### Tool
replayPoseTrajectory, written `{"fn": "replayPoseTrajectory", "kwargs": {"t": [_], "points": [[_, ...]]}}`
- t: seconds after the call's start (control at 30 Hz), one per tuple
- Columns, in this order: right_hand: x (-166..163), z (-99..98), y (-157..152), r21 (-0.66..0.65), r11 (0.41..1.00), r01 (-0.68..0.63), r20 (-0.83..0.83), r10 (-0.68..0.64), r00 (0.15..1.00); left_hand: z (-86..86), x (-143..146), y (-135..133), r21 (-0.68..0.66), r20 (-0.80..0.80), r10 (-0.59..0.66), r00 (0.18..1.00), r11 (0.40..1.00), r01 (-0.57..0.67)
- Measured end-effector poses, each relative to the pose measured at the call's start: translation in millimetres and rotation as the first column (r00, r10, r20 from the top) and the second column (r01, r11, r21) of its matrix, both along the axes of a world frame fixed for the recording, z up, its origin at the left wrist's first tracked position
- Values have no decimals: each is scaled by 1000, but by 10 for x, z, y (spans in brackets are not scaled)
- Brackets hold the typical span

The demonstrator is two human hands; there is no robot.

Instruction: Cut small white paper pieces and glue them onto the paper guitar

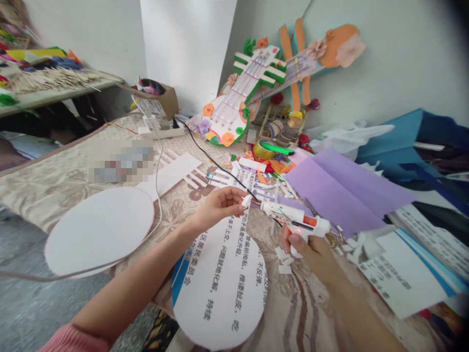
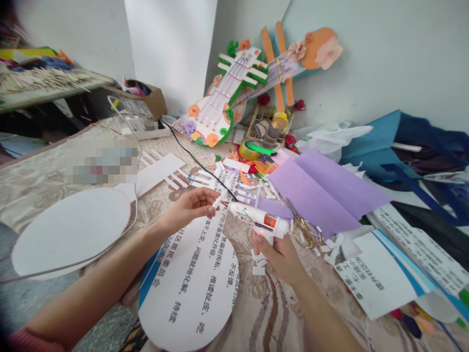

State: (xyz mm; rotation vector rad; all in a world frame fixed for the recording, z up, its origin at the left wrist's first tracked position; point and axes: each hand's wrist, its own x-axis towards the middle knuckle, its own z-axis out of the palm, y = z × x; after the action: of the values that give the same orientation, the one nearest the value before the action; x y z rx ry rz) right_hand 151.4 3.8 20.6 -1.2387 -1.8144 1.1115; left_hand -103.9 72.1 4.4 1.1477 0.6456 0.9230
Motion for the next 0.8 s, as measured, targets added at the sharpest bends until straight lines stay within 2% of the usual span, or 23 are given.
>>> {"fn": "replayPoseTrajectory", "kwargs": {"t": [0.23,0.4,0.63,0.8], "points": [[41,-64,31,21,1000,9,-3,-9,1000,-4,-3,5,1,20,-17,1000,1000,17],[55,-89,18,-39,997,66,-57,-68,996,-12,2,11,1,34,-26,999,1000,26],[35,-102,-7,-72,997,-6,-73,0,997,-8,0,12,-8,6,10,1000,1000,-10],[37,-135,-12,-58,998,10,-57,-13,998,9,-1,10,-17,-6,9,1000,1000,-9]]}}
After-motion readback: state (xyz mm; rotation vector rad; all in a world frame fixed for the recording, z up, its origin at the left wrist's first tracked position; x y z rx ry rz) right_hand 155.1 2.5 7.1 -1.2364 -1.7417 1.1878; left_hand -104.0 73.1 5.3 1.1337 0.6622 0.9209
